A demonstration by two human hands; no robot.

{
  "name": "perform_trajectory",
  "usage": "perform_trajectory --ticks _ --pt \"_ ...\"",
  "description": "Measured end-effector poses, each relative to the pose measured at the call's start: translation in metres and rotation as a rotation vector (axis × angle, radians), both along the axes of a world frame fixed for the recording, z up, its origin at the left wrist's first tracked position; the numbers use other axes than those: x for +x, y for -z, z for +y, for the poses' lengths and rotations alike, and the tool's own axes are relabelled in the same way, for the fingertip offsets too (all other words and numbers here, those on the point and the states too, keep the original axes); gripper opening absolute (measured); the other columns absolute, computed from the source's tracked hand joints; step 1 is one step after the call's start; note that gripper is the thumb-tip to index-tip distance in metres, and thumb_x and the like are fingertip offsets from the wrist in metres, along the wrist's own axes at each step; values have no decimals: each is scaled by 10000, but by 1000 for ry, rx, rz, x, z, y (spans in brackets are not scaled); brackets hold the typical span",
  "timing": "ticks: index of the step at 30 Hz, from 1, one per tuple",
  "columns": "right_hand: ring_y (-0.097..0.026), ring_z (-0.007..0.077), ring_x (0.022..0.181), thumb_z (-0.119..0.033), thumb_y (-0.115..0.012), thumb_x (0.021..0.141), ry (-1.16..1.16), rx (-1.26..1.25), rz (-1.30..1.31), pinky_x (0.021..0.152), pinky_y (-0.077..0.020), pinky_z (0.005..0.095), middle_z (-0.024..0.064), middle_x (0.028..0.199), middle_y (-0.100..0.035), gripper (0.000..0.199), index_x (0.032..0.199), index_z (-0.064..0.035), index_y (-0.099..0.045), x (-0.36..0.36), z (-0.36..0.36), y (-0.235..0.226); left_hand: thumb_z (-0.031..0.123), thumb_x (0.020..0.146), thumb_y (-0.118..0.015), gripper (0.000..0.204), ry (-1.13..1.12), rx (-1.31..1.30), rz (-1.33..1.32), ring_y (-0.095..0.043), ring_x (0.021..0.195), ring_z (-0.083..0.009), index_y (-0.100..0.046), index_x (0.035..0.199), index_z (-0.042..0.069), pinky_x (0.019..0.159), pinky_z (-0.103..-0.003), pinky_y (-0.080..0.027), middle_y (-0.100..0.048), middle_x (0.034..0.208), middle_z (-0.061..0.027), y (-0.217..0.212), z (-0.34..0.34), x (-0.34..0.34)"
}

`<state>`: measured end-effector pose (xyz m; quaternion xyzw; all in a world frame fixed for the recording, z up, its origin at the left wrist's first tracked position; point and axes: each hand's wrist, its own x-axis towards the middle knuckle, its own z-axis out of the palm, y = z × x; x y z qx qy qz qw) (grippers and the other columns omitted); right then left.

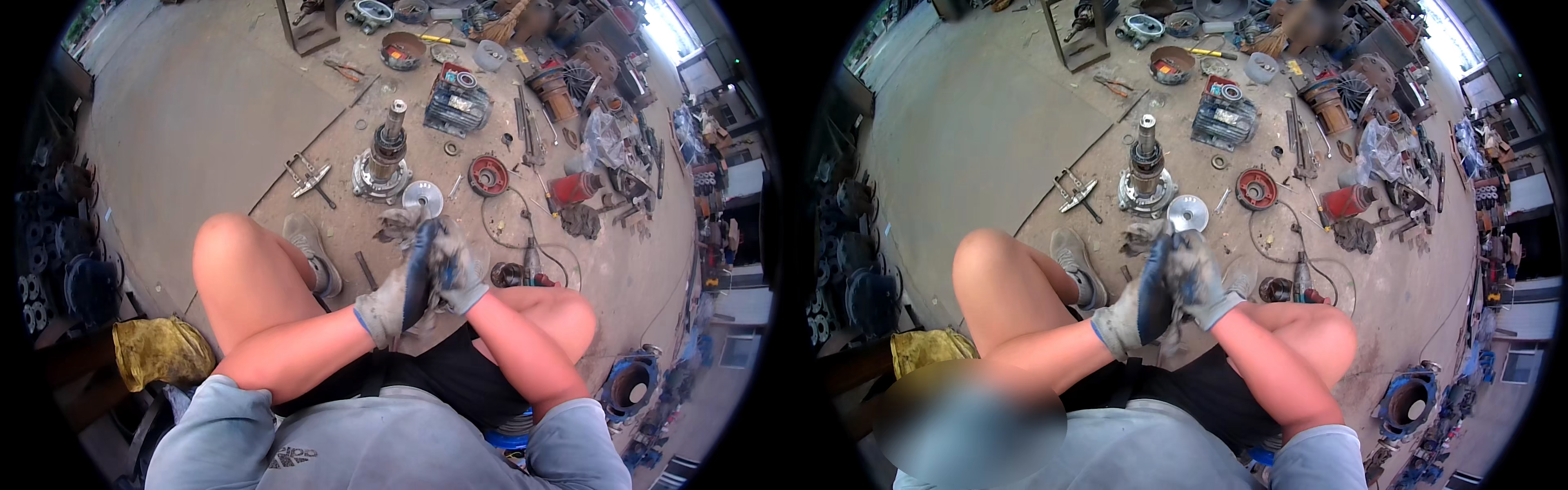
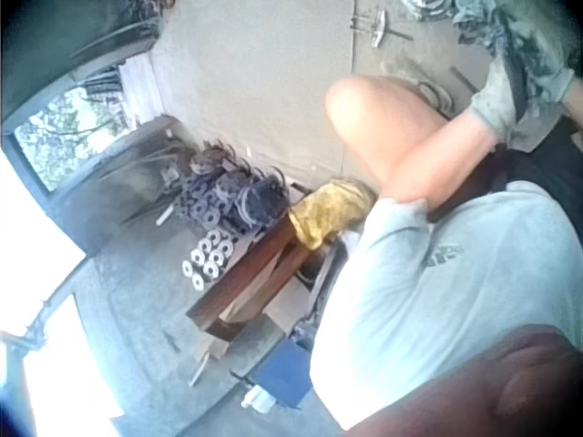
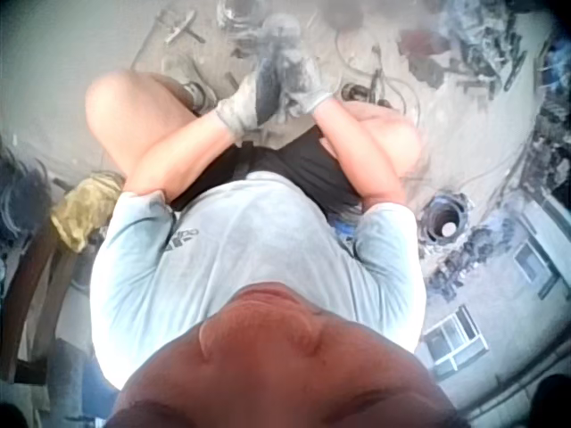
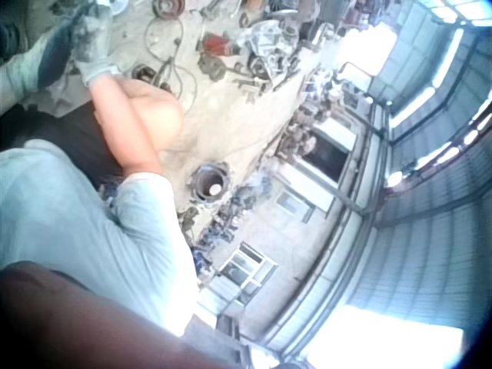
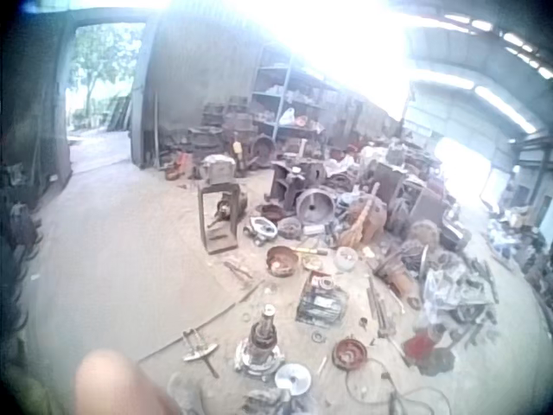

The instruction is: The person sits on the floor and wipes a red circular mechanical part with a cloth, rotating it to clean multiple surfaces. The person then picks up a cylindrical metal shaft and wipes it with the same cloth.

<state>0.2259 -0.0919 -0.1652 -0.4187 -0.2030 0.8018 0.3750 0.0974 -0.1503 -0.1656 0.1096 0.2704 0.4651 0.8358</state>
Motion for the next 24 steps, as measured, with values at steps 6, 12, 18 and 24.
perform_trajectory --ticks 6,12,18,24 --pt "-684 158 988 -64 -545 1044 4 175 -312 876 -570 302 54 1154 -705 255 1277 -71 -649 14 30 70 17 978 -536 787 24 855 974 -513 1375 -387 -107 1632 -65 1181 -441 -387 -456 1498 -318 -3 4 -8" --pt "-664 185 1060 -178 -587 1070 11 77 -334 941 -537 347 80 1203 -701 315 1358 -50 -584 -14 21 43 614 1044 -534 551 -71 -324 -355 -636 1063 -226 -610 1343 157 995 -372 -509 -662 1198 -65 -13 69 -8" --pt "-662 231 1088 -141 -551 1084 -87 415 -840 967 -519 354 134 1226 -694 329 1391 -26 -525 -35 15 30 657 1018 -547 517 -310 -252 -226 -606 812 -142 -665 1185 182 775 -296 -522 -647 902 22 48 83 -7" --pt "-653 225 1158 -64 -600 1050 -100 429 -716 1014 -507 360 137 1279 -671 382 1416 -19 -502 -71 3 19 650 1034 -515 532 -326 -220 -322 -569 677 -102 -676 1191 168 584 -285 -502 -605 833 41 64 100 -54"
